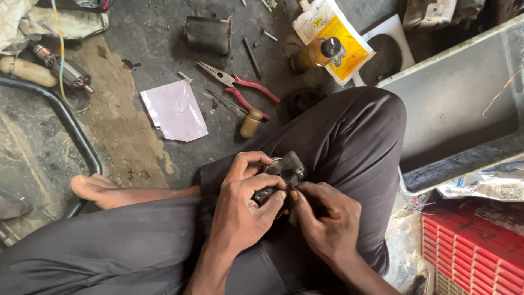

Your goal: The person sits on the workshop floor and works on a small engine housing in their lap, fitting a gasket and pressing components into the housing by hand. They turn the part over and press pieces into place, with pliers and other parts laid out on the floor nearby.

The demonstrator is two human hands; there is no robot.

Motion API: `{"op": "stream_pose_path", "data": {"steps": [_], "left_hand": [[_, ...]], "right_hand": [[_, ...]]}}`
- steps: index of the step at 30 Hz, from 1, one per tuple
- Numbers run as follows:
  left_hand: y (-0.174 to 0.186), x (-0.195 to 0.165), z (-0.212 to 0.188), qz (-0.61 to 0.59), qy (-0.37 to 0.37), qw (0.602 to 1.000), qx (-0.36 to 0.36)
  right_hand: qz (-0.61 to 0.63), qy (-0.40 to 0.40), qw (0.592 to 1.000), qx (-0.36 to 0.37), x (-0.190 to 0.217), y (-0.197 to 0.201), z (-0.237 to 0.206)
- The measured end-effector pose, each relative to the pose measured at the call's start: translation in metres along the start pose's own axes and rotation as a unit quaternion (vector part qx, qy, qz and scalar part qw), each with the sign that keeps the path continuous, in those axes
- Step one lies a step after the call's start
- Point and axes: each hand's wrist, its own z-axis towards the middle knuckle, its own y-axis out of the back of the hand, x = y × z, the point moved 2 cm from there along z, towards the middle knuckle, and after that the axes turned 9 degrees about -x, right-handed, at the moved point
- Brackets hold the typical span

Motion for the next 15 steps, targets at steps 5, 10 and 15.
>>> {"op": "stream_pose_path", "data": {"steps": [5, 10, 15], "left_hand": [[-0.0013, -0.0012, -0.0008, 0.014, -0.013, 1.000, -0.016], [-0.0032, -0.0005, -0.0015, 0.041, 0.006, 0.999, -0.014], [-0.0040, -0.0015, -0.0017, 0.036, -0.031, 0.999, -0.022]], "right_hand": [[-0.022, 0.012, 1.000, 0.005, 0.0054, -0.0036, 0.0014], [-0.057, -0.009, 0.998, -0.016, 0.0055, -0.0033, -0.0006], [-0.033, -0.042, 0.998, -0.025, 0.0014, -0.0027, -0.0042]]}}
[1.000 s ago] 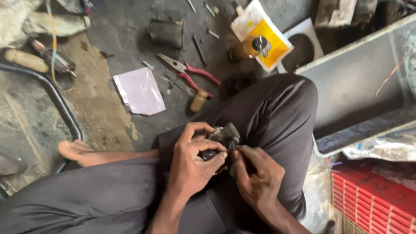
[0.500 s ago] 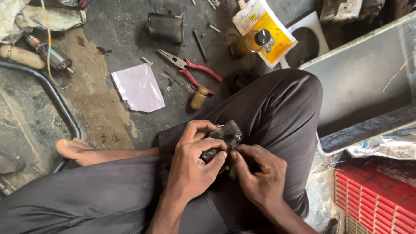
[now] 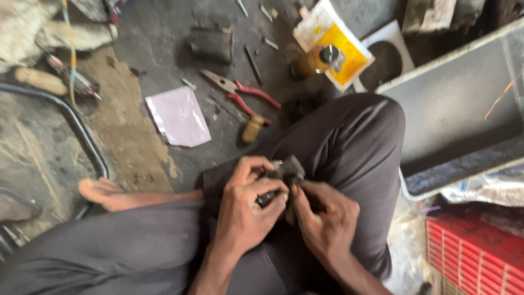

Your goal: The person sits on the workshop floor and works on a small engine housing in their lap, fitting a gasket and pressing components into the housing by hand. They turn the part over and press pieces into place, with pliers and other parts laid out on the floor nearby.

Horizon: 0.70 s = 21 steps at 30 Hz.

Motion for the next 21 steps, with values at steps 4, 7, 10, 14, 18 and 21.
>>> {"op": "stream_pose_path", "data": {"steps": [4, 7, 10, 14, 18, 21], "left_hand": [[-0.0005, 0.0006, -0.0001, -0.020, 0.003, 1.000, 0.005], [-0.0004, 0.0007, 0.0000, -0.016, -0.011, 1.000, 0.006], [0.0001, 0.0022, 0.0000, -0.033, 0.015, 0.999, 0.003], [0.0003, 0.0035, -0.0001, -0.019, 0.031, 0.999, 0.009], [0.0010, 0.0031, -0.0003, -0.017, 0.010, 1.000, 0.006], [0.0015, 0.0022, -0.0006, -0.007, -0.016, 1.000, 0.001]], "right_hand": [[-0.024, 0.063, 0.998, -0.019, -0.0005, 0.0004, -0.0026], [-0.049, 0.062, 0.997, -0.014, -0.0015, -0.0014, -0.0031], [0.086, -0.148, 0.985, -0.017, -0.0077, -0.0032, -0.0054], [0.069, -0.048, 0.996, 0.011, -0.0028, -0.0055, -0.0019], [-0.021, 0.035, 0.999, -0.006, 0.0007, -0.0065, -0.0003], [-0.011, 0.043, 0.999, -0.020, 0.0014, -0.0060, -0.0017]]}}
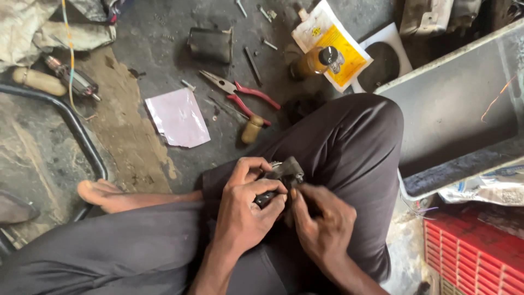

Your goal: The person sits on the workshop floor and works on a small engine housing in their lap, fitting a gasket and pressing components into the housing by hand. They turn the part over and press pieces into place, with pliers and other parts laid out on the floor nearby.

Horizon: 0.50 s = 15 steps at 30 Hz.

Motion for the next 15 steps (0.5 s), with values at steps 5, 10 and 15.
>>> {"op": "stream_pose_path", "data": {"steps": [5, 10, 15], "left_hand": [[0.0002, -0.0003, -0.0008, -0.007, 0.001, 1.000, 0.002], [0.0002, 0.0005, -0.0017, 0.007, 0.031, 0.999, 0.009], [0.0004, 0.0002, -0.0023, -0.006, 0.039, 0.999, 0.009]], "right_hand": [[-0.027, 0.026, 0.999, -0.004, 0.0012, 0.0030, -0.0037], [0.010, -0.015, 1.000, 0.003, -0.0003, 0.0039, -0.0056], [-0.003, -0.007, 1.000, -0.013, 0.0011, 0.0039, -0.0079]]}}
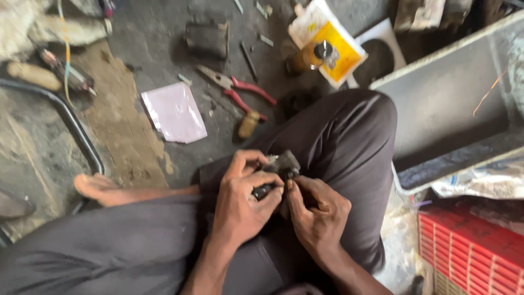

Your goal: The person sits on the workshop floor and works on a small engine housing in their lap, fitting a gasket and pressing components into the housing by hand. They turn the part over and press pieces into place, with pliers and other parts laid out on the floor nearby.

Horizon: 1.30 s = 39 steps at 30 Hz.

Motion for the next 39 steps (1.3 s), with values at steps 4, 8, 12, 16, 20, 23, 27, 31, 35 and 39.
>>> {"op": "stream_pose_path", "data": {"steps": [4, 8, 12, 16, 20, 23, 27, 31, 35, 39], "left_hand": [[0.0004, -0.0016, -0.0002, -0.014, -0.029, 0.999, -0.002], [0.0005, -0.0008, -0.0002, -0.002, -0.001, 1.000, 0.001], [0.0007, -0.0015, 0.0001, -0.006, -0.009, 1.000, -0.001], [0.0011, -0.0026, 0.0003, -0.014, -0.022, 1.000, -0.010], [0.0008, -0.0020, 0.0006, 0.003, 0.005, 1.000, -0.005], [0.0014, -0.0039, 0.0009, -0.009, -0.032, 0.999, -0.017], [0.0014, -0.0047, 0.0012, 0.001, -0.036, 0.999, -0.015], [0.0008, -0.0025, 0.0015, 0.014, 0.033, 0.999, 0.004], [0.0013, -0.0049, 0.0021, -0.006, -0.011, 1.000, -0.006], [0.0013, -0.0057, 0.0024, 0.003, -0.018, 1.000, -0.002]], "right_hand": [[-0.010, -0.015, 1.000, -0.010, 0.0009, -0.0002, -0.0022], [-0.020, 0.004, 1.000, -0.008, 0.0027, -0.0006, -0.0019], [-0.008, 0.017, 1.000, -0.011, 0.0038, -0.0005, -0.0008], [-0.011, 0.013, 1.000, -0.018, 0.0038, -0.0004, -0.0004], [-0.011, 0.038, 0.999, -0.004, 0.0043, -0.0004, -0.0011], [-0.026, 0.049, 0.998, -0.020, 0.0043, -0.0003, -0.0018], [-0.031, 0.061, 0.997, -0.019, 0.0044, -0.0007, -0.0027], [-0.029, 0.038, 0.999, -0.018, 0.0039, -0.0015, -0.0030], [-0.015, 0.032, 0.999, -0.029, 0.0047, -0.0016, -0.0023], [-0.004, 0.019, 1.000, -0.020, 0.0055, -0.0017, -0.0031]]}}
